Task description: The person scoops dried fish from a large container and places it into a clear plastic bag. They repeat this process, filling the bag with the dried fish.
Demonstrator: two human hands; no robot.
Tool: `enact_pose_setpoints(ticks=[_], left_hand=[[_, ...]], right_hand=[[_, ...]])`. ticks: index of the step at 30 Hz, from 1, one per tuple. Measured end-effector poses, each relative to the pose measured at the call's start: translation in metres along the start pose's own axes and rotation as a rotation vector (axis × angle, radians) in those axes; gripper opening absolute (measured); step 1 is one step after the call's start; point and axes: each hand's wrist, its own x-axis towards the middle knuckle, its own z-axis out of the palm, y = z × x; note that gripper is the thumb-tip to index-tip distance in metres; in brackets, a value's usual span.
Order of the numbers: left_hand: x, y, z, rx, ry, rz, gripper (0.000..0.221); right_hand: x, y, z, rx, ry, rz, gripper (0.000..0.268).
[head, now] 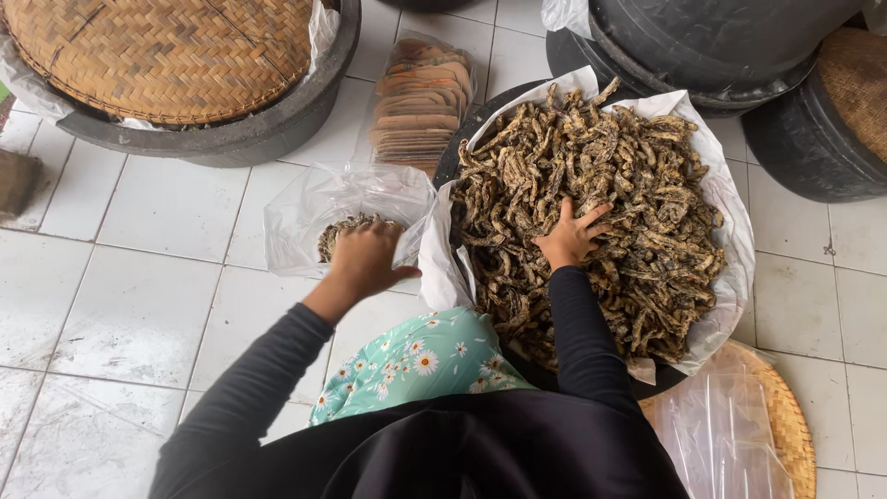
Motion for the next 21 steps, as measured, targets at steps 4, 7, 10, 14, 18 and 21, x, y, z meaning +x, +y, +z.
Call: enact_pose_setpoints(ticks=[4,7,10,14,18,21], left_hand=[[-0.002,0.018,0.027,-0.056,0.117,0.017,0.019],[-0.011,0.012,0.032,-0.253,0.205,0.053,0.018],[-0.020,0.018,0.031,-0.138,0.200,0.099,0.021],[-0.042,0.040,0.029,-0.091,0.310,0.020,0.054],[-0.060,0.043,0.025,-0.025,0.415,-0.019,0.062],[-0.066,0.033,0.023,-0.011,0.436,-0.041,0.060]], right_hand=[[0.008,0.004,-0.002,-0.010,-0.029,-0.017,0.097],[0.009,0.012,-0.004,-0.003,-0.057,-0.023,0.098],[0.010,0.004,-0.013,0.008,-0.081,0.010,0.105],[-0.001,0.006,-0.023,-0.025,-0.091,-0.033,0.091],[0.007,0.036,-0.030,0.157,-0.069,-0.098,0.083],[0.016,0.077,-0.026,0.298,0.002,-0.129,0.072]])
